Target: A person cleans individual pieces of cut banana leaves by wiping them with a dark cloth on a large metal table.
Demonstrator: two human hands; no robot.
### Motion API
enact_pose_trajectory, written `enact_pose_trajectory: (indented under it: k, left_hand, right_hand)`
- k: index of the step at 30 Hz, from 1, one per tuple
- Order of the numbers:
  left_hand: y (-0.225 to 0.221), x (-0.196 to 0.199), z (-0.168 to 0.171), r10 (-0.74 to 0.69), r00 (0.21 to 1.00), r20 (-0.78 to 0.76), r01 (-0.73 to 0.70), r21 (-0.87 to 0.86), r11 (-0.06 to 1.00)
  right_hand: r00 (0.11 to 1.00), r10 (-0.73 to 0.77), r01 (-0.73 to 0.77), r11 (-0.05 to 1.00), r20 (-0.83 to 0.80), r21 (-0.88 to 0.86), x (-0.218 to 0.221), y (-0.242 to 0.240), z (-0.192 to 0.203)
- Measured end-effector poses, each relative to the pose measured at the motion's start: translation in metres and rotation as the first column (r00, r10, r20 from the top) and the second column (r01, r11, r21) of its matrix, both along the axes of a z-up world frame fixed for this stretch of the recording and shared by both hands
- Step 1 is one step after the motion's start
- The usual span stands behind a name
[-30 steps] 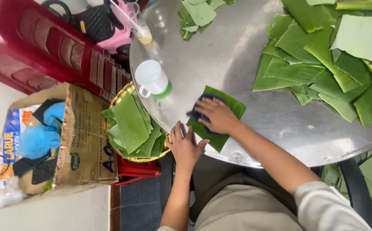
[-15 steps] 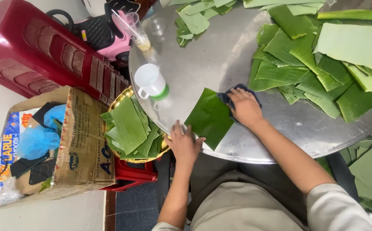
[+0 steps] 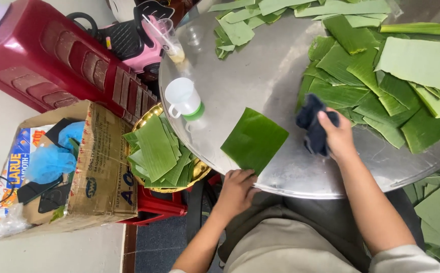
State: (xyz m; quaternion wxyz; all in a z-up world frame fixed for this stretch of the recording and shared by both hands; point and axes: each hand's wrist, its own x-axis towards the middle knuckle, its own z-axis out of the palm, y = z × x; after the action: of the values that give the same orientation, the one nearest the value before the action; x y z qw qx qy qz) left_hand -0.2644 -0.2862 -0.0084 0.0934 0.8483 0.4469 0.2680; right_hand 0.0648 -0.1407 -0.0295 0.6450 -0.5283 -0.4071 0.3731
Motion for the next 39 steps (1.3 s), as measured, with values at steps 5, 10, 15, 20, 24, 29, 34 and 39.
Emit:
enact_pose_trajectory:
  k: [5,10,15,20,24,29,34,39]
  left_hand:
    - [0.011,0.007,-0.002,0.045,0.987,-0.153,-0.020,0.164,0.986]
    - [0.015,0.020,-0.002,0.087,0.935,-0.344,0.008,0.264,0.964]
    - [0.010,0.030,0.020,0.121,0.940,-0.320,-0.071,0.163,0.984]
    - [0.009,0.036,0.029,0.159,0.913,-0.376,-0.081,0.213,0.974]
    - [0.026,0.031,0.025,0.205,0.916,-0.346,-0.095,0.309,0.946]
    - [0.043,0.030,0.102,0.146,0.960,0.240,-0.187,0.157,0.970]
    - [0.058,0.009,0.131,0.238,0.727,0.644,-0.293,-0.022,0.956]
    - [0.070,0.011,0.065,0.613,0.582,0.534,-0.303,-0.557,0.773]
  right_hand:
    - [0.982,-0.032,0.006,0.990,-0.186,-0.139,0.001,-0.071,0.021]
    - [0.969,-0.012,-0.032,0.984,-0.247,-0.173,0.006,-0.099,0.024]
    - [0.952,-0.033,-0.021,0.985,-0.304,-0.171,0.009,-0.113,0.020]
    - [0.942,-0.024,-0.038,0.983,-0.336,-0.177,0.004,-0.118,0.023]
    - [0.936,0.014,-0.078,0.983,-0.353,-0.168,0.011,-0.116,0.012]
    - [0.914,-0.085,0.002,0.979,-0.397,-0.204,-0.001,-0.117,0.030]
    - [0.888,-0.156,0.087,0.981,-0.433,-0.174,0.004,-0.120,0.028]
    - [0.967,-0.027,0.030,1.000,-0.253,0.009,0.009,-0.109,0.008]
